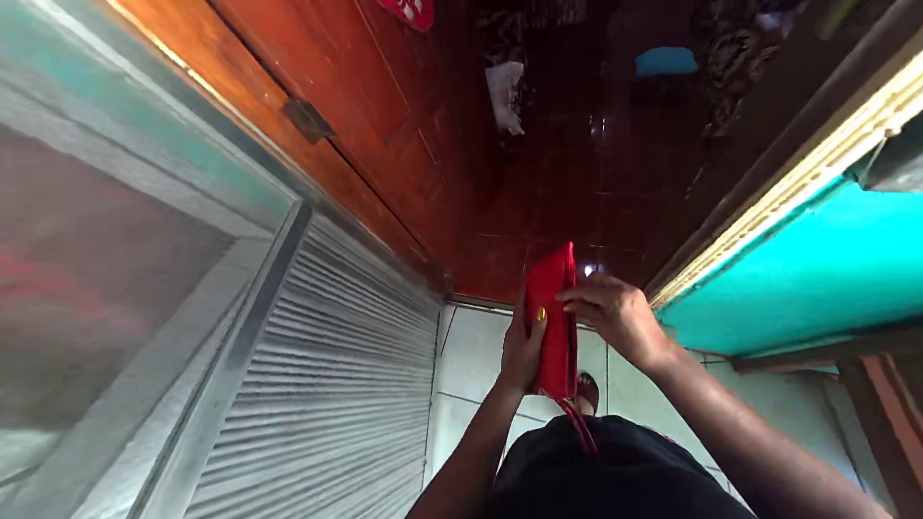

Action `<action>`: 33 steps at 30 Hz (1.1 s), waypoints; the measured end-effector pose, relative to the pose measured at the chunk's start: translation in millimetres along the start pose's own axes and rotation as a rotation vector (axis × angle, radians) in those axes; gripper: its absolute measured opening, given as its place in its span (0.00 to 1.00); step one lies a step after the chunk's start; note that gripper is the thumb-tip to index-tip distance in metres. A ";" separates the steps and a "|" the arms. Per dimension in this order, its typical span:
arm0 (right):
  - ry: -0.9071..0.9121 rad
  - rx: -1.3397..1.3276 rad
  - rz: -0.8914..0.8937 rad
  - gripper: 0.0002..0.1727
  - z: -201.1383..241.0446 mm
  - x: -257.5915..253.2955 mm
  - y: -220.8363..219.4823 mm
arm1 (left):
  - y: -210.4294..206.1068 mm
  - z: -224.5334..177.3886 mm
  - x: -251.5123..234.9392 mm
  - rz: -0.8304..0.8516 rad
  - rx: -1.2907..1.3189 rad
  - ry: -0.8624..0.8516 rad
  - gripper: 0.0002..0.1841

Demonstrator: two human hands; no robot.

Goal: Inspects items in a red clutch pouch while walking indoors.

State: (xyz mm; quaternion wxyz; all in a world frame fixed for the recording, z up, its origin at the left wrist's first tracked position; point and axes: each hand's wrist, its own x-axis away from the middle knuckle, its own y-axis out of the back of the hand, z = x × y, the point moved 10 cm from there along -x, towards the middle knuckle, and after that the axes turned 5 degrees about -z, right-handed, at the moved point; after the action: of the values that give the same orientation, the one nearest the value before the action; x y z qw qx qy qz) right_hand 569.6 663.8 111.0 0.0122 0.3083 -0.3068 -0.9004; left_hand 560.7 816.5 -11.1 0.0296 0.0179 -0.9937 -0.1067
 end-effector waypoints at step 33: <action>-0.584 0.162 -0.088 0.21 -274.1 -339.4 -63.5 | -49.3 -69.9 -488.8 0.382 0.451 0.448 0.19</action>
State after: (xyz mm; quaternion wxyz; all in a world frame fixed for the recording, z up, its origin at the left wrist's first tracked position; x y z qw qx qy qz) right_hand 1009.2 637.7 91.0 -0.1400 0.0495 -0.3543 -0.9233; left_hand 1054.2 774.0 19.6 0.2611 -0.1390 -0.9465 0.1291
